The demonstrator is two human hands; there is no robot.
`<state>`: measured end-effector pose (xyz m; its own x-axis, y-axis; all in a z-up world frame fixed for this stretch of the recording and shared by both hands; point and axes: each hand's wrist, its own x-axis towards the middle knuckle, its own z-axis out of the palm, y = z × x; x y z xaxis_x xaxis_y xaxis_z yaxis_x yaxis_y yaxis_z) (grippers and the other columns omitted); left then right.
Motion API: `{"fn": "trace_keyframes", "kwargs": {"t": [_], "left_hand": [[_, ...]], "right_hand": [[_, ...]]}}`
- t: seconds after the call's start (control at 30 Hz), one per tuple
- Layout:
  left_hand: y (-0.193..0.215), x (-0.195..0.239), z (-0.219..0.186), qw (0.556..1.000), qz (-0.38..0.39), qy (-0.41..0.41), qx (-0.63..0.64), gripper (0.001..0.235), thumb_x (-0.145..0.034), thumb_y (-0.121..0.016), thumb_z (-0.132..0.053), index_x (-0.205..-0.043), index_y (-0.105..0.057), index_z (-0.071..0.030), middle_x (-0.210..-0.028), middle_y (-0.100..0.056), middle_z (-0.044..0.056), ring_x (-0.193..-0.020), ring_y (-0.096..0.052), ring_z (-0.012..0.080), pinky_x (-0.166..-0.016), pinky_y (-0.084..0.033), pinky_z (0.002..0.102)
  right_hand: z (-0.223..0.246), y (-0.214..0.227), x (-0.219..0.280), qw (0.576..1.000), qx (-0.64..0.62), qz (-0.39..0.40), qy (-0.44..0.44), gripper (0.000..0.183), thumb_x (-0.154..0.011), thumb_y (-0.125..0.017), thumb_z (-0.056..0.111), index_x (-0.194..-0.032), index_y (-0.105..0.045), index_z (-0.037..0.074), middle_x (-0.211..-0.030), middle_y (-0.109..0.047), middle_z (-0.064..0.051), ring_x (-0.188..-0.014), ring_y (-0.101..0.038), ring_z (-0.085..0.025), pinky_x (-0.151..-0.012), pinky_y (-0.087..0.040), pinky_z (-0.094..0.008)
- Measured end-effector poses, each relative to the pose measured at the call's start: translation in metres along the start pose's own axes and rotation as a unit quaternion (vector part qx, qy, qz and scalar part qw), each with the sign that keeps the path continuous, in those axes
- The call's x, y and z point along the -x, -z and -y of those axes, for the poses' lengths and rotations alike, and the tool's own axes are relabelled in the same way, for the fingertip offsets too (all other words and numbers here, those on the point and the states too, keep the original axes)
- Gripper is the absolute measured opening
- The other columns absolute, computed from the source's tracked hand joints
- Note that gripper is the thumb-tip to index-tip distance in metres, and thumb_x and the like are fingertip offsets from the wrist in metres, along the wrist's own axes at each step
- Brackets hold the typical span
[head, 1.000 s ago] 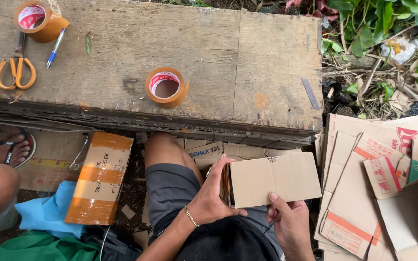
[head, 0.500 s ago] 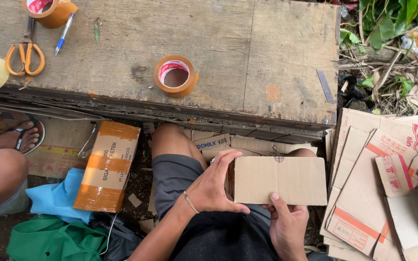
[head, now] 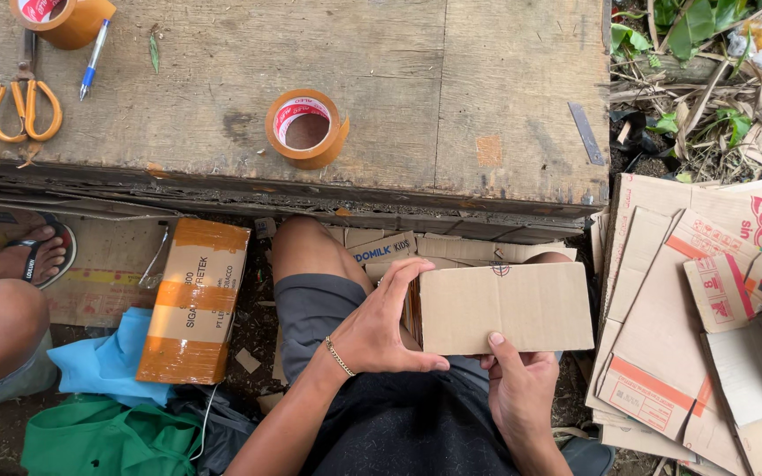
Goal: The person cuts and folds pieces of cardboard to form a small rectangular box, then secures the edges and seams with brown packing tape. The finished box is placed on a wooden workbench.
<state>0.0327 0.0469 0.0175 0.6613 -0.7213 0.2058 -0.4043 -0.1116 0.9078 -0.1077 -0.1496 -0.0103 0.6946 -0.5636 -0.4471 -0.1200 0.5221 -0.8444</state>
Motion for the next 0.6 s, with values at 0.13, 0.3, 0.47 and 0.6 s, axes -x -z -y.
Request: {"fn": "trace_keyframes", "kwargs": {"t": [0.13, 0.3, 0.47, 0.6], "left_hand": [[-0.021, 0.001, 0.004, 0.977, -0.077, 0.084, 0.179, 0.072, -0.097, -0.069, -0.038, -0.152, -0.041, -0.002, -0.143, -0.050, 0.014, -0.138, -0.051, 0.0276, -0.122, -0.038, 0.036], [-0.055, -0.005, 0.018, 0.969, -0.158, 0.116, 0.151, 0.043, -0.105, -0.053, -0.018, -0.143, -0.045, -0.001, -0.136, -0.050, 0.013, -0.127, -0.049, 0.0227, -0.114, -0.037, 0.035], [-0.059, -0.018, 0.029, 0.963, -0.166, 0.111, 0.184, 0.037, -0.102, -0.056, -0.013, -0.137, -0.049, -0.001, -0.128, -0.051, 0.011, -0.119, -0.052, 0.0184, -0.109, -0.042, 0.032], [-0.055, -0.027, 0.030, 0.956, -0.171, 0.120, 0.205, 0.035, -0.101, -0.061, -0.012, -0.133, -0.054, -0.001, -0.125, -0.052, 0.009, -0.112, -0.054, 0.0145, -0.102, -0.045, 0.028]], "right_hand": [[-0.001, 0.000, -0.002, 1.000, -0.008, 0.017, 0.007, 0.020, -0.091, -0.069, 0.001, -0.108, -0.062, -0.005, -0.092, -0.069, -0.012, -0.071, -0.061, -0.014, -0.062, -0.050, -0.028], [0.000, -0.003, -0.002, 1.000, -0.009, 0.028, 0.010, 0.014, -0.094, -0.068, 0.000, -0.105, -0.063, -0.008, -0.089, -0.067, -0.013, -0.068, -0.060, -0.015, -0.062, -0.051, -0.028], [0.023, -0.002, -0.014, 0.996, 0.035, 0.023, -0.074, 0.014, -0.094, -0.062, 0.001, -0.104, -0.063, -0.009, -0.086, -0.068, -0.016, -0.068, -0.065, -0.018, -0.062, -0.053, -0.029], [0.038, 0.008, -0.004, 0.993, 0.082, -0.057, 0.058, 0.021, -0.096, -0.061, 0.005, -0.114, -0.051, 0.005, -0.095, -0.057, -0.009, -0.071, -0.058, -0.014, -0.066, -0.057, -0.032]]}}
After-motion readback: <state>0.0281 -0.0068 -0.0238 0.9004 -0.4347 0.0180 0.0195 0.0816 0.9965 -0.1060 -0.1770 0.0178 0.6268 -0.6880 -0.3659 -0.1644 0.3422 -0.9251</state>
